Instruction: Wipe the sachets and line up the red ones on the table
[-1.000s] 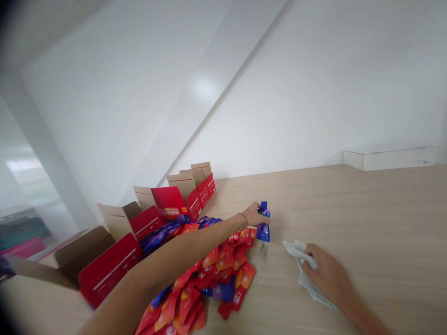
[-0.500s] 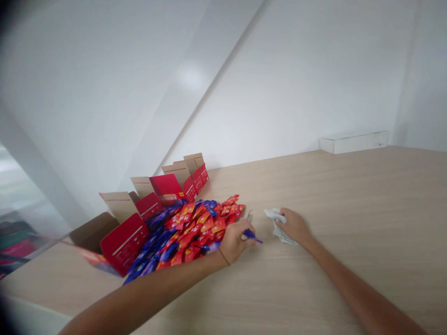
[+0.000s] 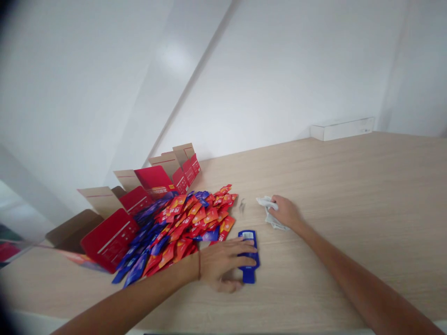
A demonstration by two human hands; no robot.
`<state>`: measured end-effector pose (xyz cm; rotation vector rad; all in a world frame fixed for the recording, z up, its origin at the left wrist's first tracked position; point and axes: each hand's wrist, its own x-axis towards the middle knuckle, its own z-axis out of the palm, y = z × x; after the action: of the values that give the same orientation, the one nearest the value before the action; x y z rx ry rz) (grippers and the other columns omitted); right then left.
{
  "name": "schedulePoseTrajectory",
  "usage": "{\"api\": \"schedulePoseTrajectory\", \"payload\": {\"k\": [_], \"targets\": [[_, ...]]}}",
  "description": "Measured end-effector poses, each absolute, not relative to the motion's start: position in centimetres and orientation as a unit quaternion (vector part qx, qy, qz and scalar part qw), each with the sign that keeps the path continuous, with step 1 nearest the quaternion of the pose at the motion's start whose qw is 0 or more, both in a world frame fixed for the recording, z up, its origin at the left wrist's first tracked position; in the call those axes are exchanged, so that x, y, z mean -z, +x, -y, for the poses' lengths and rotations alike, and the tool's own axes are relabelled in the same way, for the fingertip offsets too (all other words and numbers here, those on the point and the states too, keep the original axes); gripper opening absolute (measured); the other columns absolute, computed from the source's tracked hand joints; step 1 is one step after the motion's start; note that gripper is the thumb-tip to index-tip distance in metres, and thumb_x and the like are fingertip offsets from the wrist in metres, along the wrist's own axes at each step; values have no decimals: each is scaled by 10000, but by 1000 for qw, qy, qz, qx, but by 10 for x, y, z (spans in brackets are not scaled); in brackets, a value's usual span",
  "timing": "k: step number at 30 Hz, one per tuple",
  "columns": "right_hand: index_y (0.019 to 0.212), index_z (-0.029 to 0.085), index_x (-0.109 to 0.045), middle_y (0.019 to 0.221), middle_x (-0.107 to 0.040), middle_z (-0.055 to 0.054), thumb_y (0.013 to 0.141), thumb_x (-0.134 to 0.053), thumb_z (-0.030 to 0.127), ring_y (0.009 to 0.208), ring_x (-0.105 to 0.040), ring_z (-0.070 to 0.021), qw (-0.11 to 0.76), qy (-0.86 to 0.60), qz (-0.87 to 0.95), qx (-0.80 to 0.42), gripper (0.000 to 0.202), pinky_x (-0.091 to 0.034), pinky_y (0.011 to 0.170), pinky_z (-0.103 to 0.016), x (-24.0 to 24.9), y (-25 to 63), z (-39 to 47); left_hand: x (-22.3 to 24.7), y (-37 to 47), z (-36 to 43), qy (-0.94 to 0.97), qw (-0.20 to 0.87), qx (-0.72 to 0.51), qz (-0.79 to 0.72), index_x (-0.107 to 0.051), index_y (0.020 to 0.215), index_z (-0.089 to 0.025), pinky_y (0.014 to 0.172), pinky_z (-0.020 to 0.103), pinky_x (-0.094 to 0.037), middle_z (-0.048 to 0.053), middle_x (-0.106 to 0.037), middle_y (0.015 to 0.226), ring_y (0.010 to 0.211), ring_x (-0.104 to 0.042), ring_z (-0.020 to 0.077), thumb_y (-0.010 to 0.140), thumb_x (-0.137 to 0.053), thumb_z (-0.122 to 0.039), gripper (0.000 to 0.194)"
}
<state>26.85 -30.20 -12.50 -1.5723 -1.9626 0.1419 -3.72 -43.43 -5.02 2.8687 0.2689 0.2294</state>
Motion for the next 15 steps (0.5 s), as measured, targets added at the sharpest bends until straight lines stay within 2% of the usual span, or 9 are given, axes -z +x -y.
{"api": "schedulePoseTrajectory", "payload": {"k": [2, 3, 4, 6, 8, 10, 13, 15], "targets": [[900, 211, -623, 911, -710, -35, 861, -602, 235, 857, -622, -191, 300, -592, 746, -56, 50, -339, 703, -267, 123, 269, 303, 46, -36, 451, 990, 69, -67, -105, -404, 1492, -199, 1315, 476, -234, 84, -420, 1593, 1549, -275, 271, 947, -602, -482, 646], [901, 211, -621, 919, -712, -35, 867, -600, 240, 867, -626, -193, 295, -591, 749, -57, 50, -347, 710, -268, 121, 269, 303, 47, -35, 461, 988, 44, -71, -130, -400, 1493, -211, 1296, 456, -294, 57, -429, 1592, 1535, -306, 253, 985, -548, -480, 593], [904, 211, -620, 927, -713, -35, 871, -598, 244, 873, -630, -194, 287, -593, 751, -55, 51, -353, 716, -270, 119, 268, 304, 51, -34, 473, 982, 18, -87, -165, -431, 1466, -213, 1234, 390, -401, 31, -468, 1565, 1476, -405, 216, 1018, -487, -442, 506], [936, 209, -621, 956, -716, -41, 885, -586, 244, 879, -638, -199, 264, -600, 754, -42, 72, -362, 716, -277, 114, 267, 308, 65, -30, 495, 967, -46, -125, -218, -523, 1374, -206, 1090, 300, -528, -10, -608, 1418, 1279, -585, 156, 1023, -463, -319, 373], [1003, 197, -627, 1002, -715, -65, 921, -551, 247, 884, -646, -213, 227, -613, 756, -5, 123, -371, 707, -291, 109, 262, 313, 83, -25, 513, 946, -157, -187, -213, -591, 1303, -158, 971, 269, -590, 10, -693, 1285, 1140, -661, 166, 1005, -524, -385, 380], [1058, 175, -630, 1033, -705, -107, 970, -502, 266, 908, -651, -246, 177, -628, 756, 54, 180, -387, 707, -313, 107, 255, 319, 99, -23, 522, 917, -242, -237, -211, -652, 1217, -129, 919, 243, -606, 32, -736, 1189, 1072, -695, 171, 994, -542, -402, 369], [1108, 158, -628, 1047, -678, -157, 1010, -461, 281, 957, -651, -299, 114, -651, 739, 129, 230, -423, 728, -343, 108, 242, 328, 113, -26, 524, 894, -276, -262, -237, -693, 1149, -132, 925, 223, -605, 34, -754, 1152, 1068, -711, 165, 987, -500, -294, 299], [1153, 159, -615, 1049, -669, -160, 1013, -429, 223, 924, -662, -288, 98, -661, 732, 135, 241, -438, 714, -341, 110, 236, 330, 114, -32, 522, 899, -268, -247, -241, -691, 1171, -124, 943, 233, -607, 45, -750, 1178, 1097, -711, 171, 986, -458, -237, 319]]}}
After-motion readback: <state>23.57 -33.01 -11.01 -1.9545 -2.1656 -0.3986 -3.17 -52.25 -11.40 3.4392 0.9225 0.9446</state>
